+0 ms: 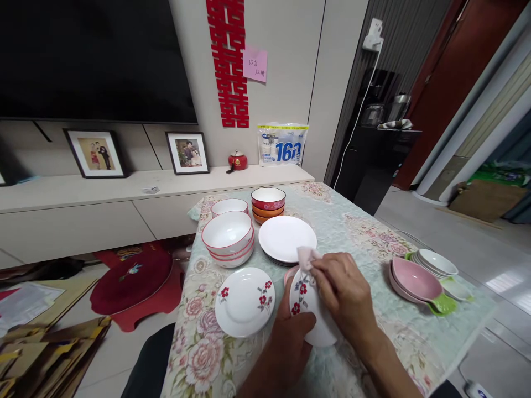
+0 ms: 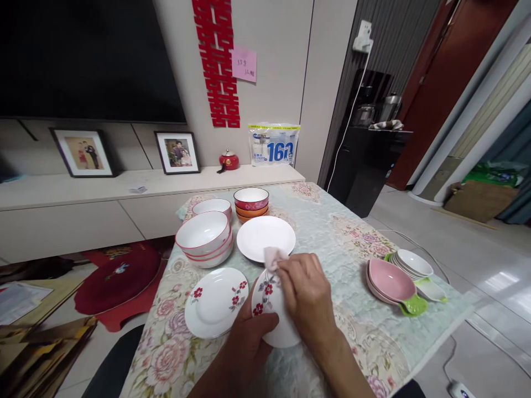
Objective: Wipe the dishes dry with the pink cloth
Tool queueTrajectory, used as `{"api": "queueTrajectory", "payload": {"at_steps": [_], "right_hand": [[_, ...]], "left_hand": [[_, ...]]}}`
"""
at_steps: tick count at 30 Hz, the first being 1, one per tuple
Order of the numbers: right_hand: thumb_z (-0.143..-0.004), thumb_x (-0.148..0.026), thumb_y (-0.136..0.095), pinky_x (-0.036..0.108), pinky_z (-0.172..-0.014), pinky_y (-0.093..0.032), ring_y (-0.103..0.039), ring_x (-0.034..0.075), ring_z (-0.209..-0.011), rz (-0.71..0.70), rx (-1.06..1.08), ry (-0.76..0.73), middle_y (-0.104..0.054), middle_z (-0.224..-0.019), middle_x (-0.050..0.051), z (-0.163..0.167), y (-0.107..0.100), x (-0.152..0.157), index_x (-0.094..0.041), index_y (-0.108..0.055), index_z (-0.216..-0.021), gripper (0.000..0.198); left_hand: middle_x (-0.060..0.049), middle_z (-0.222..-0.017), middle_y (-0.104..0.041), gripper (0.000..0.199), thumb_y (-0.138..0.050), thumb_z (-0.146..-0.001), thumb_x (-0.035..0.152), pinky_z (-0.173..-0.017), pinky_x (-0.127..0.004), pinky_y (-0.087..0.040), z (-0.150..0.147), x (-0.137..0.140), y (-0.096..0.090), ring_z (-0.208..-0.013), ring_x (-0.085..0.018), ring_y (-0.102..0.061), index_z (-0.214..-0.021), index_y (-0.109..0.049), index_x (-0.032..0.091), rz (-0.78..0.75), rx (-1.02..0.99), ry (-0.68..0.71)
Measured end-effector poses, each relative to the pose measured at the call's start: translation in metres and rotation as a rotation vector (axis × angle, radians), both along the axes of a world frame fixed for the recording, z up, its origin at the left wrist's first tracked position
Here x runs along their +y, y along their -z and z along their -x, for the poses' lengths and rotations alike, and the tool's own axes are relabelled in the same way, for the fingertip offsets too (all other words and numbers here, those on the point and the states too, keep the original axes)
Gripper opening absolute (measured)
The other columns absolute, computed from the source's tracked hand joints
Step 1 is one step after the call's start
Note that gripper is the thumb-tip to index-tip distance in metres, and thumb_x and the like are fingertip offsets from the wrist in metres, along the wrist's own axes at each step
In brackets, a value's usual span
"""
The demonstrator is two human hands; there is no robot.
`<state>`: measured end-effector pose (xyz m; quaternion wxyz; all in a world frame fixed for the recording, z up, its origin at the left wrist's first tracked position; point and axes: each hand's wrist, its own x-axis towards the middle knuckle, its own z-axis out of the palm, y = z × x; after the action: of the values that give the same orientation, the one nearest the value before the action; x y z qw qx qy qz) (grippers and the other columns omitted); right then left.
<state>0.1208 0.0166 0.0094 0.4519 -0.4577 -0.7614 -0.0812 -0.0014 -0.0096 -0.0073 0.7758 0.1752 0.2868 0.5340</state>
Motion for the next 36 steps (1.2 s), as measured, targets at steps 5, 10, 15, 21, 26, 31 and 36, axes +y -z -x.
{"api": "queueTrajectory", "payload": {"at_steps": [5, 10, 15, 21, 26, 31, 36], "right_hand": [[-0.094, -0.016, -0.055, 0.036, -0.073, -0.044, -0.055, 0.023, -0.084, 0.073, -0.073, 0.239, -0.061, -0.084, 0.006, -0.018, 0.011, 0.008, -0.019, -0.060, -0.089, 0.007], [-0.093, -0.015, -0.053, 0.036, -0.069, -0.043, -0.054, 0.023, -0.079, 0.287, -0.179, 0.203, -0.061, -0.080, 0.005, -0.001, 0.011, -0.004, -0.019, -0.058, -0.081, 0.013], [-0.095, -0.014, -0.049, 0.032, -0.074, -0.045, -0.056, 0.020, -0.083, 0.266, -0.059, -0.068, -0.063, -0.086, 0.004, 0.007, 0.001, -0.006, -0.020, -0.061, -0.094, 0.013], [-0.094, -0.018, -0.052, 0.035, -0.075, -0.044, -0.057, 0.023, -0.085, 0.225, -0.070, 0.223, -0.062, -0.086, 0.007, -0.015, 0.005, 0.001, -0.019, -0.059, -0.088, 0.009], [-0.091, -0.017, -0.053, 0.032, -0.069, -0.043, -0.057, 0.021, -0.079, 0.547, -0.203, 0.147, -0.060, -0.083, 0.005, -0.009, 0.004, -0.008, -0.020, -0.059, -0.081, 0.012], [-0.091, -0.016, -0.053, 0.030, -0.067, -0.042, -0.057, 0.020, -0.078, 0.582, -0.261, 0.134, -0.060, -0.081, 0.004, -0.008, 0.000, -0.008, -0.020, -0.058, -0.078, 0.014], [-0.092, -0.017, -0.053, 0.034, -0.069, -0.042, -0.056, 0.024, -0.082, 0.289, -0.185, 0.335, -0.060, -0.081, 0.006, -0.014, 0.009, 0.002, -0.019, -0.060, -0.083, 0.011]], "left_hand": [[-0.005, -0.094, -0.075, 0.078, -0.061, -0.062, 0.000, -0.081, -0.034, -0.052, 0.002, 0.002, -0.001, -0.090, -0.024, -0.069, -0.136, -0.049, 0.020, -0.020, -0.035, -0.090], [-0.009, -0.109, -0.073, 0.076, -0.072, -0.071, 0.010, -0.091, -0.037, -0.051, 0.006, 0.005, 0.003, -0.104, -0.027, -0.068, -0.141, -0.045, 0.022, -0.049, -0.068, -0.146], [-0.011, -0.117, -0.071, 0.072, -0.080, -0.071, 0.020, -0.095, -0.039, -0.050, 0.002, 0.002, 0.010, -0.110, -0.029, -0.066, -0.138, -0.052, 0.023, -0.084, -0.134, -0.017], [-0.011, -0.113, -0.073, 0.076, -0.078, -0.075, 0.018, -0.097, -0.041, -0.050, 0.001, 0.003, 0.017, -0.109, -0.029, -0.067, -0.142, -0.045, 0.023, -0.068, -0.086, -0.071], [-0.012, -0.116, -0.072, 0.079, -0.078, -0.075, 0.024, -0.094, -0.042, -0.052, 0.007, 0.008, 0.012, -0.106, -0.029, -0.068, -0.145, -0.040, 0.023, -0.078, -0.044, -0.195], [-0.014, -0.114, -0.073, 0.078, -0.083, -0.069, 0.028, -0.091, -0.041, -0.054, 0.006, 0.007, 0.009, -0.102, -0.031, -0.070, -0.139, -0.049, 0.021, -0.035, 0.037, -0.236], [-0.009, -0.108, -0.074, 0.075, -0.081, -0.070, 0.023, -0.092, -0.038, -0.052, 0.001, 0.003, 0.011, -0.105, -0.028, -0.068, -0.138, -0.049, 0.023, -0.048, -0.060, -0.139]]}}
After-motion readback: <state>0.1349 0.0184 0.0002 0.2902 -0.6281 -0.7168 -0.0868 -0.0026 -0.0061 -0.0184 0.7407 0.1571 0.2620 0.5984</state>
